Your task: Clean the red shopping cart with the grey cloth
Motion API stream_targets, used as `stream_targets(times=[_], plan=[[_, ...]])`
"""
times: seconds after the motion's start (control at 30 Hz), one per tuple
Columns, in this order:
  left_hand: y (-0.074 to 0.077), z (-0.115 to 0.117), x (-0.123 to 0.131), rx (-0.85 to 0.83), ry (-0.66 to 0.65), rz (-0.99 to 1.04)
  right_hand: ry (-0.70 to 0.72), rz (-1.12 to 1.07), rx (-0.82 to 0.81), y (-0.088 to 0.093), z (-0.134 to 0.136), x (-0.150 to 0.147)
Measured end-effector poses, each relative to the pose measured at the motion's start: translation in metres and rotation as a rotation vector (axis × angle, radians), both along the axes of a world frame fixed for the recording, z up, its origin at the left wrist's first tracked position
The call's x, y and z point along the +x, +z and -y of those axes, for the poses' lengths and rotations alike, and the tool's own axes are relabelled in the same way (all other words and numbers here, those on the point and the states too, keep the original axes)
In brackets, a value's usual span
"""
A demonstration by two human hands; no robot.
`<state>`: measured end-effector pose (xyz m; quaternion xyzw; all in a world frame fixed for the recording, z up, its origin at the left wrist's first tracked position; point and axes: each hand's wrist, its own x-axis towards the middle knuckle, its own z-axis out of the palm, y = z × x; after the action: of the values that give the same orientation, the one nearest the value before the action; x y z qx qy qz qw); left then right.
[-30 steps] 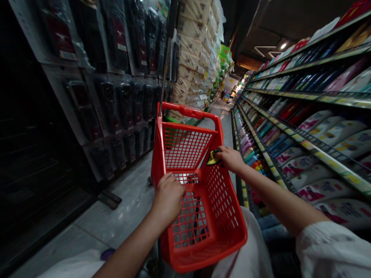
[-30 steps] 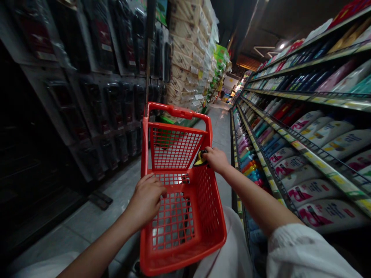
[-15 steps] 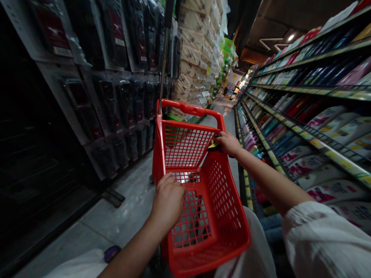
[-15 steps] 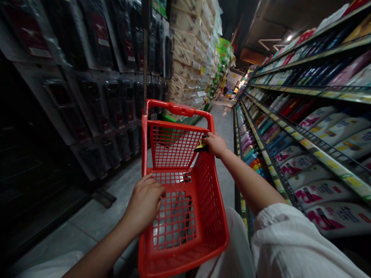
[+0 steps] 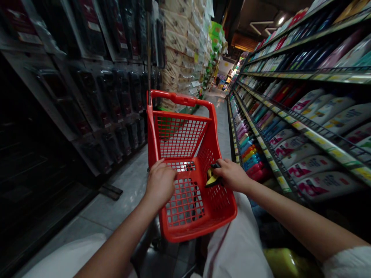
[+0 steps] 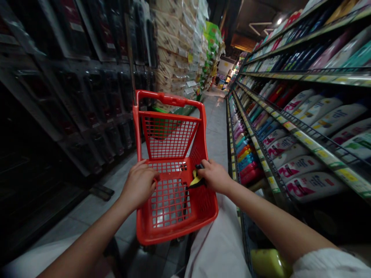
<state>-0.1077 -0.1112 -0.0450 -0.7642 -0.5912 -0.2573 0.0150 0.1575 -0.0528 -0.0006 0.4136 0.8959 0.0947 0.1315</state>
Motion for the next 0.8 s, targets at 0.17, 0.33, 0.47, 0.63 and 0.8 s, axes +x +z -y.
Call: stream_targets(times=[0.17,0.33,0.47,0.63,0.8], plan=[[-0.003,-0.002,-0.001,0.01,-0.012,-0.027,0.132,0.156,-0.081,0.002,0.018,-0.014],[-0.006,-0.001,0.0,0.042,-0.012,-0.024,0.097,0.276,-0.044,-0.011,-0.018,-0.05],[-0.007,0.003,0.0,0.065,0.0,0.011,0.053,0.224,0.135,-0.004,-0.075,-0.072],[-0.01,0.007,-0.001,0.084,0.021,0.008,-0.006,0.167,0.343,0.018,-0.14,-0.079],[-0.013,0.009,-0.003,0.091,0.037,0.017,-0.011,0.26,0.283,-0.006,-0.159,-0.09]])
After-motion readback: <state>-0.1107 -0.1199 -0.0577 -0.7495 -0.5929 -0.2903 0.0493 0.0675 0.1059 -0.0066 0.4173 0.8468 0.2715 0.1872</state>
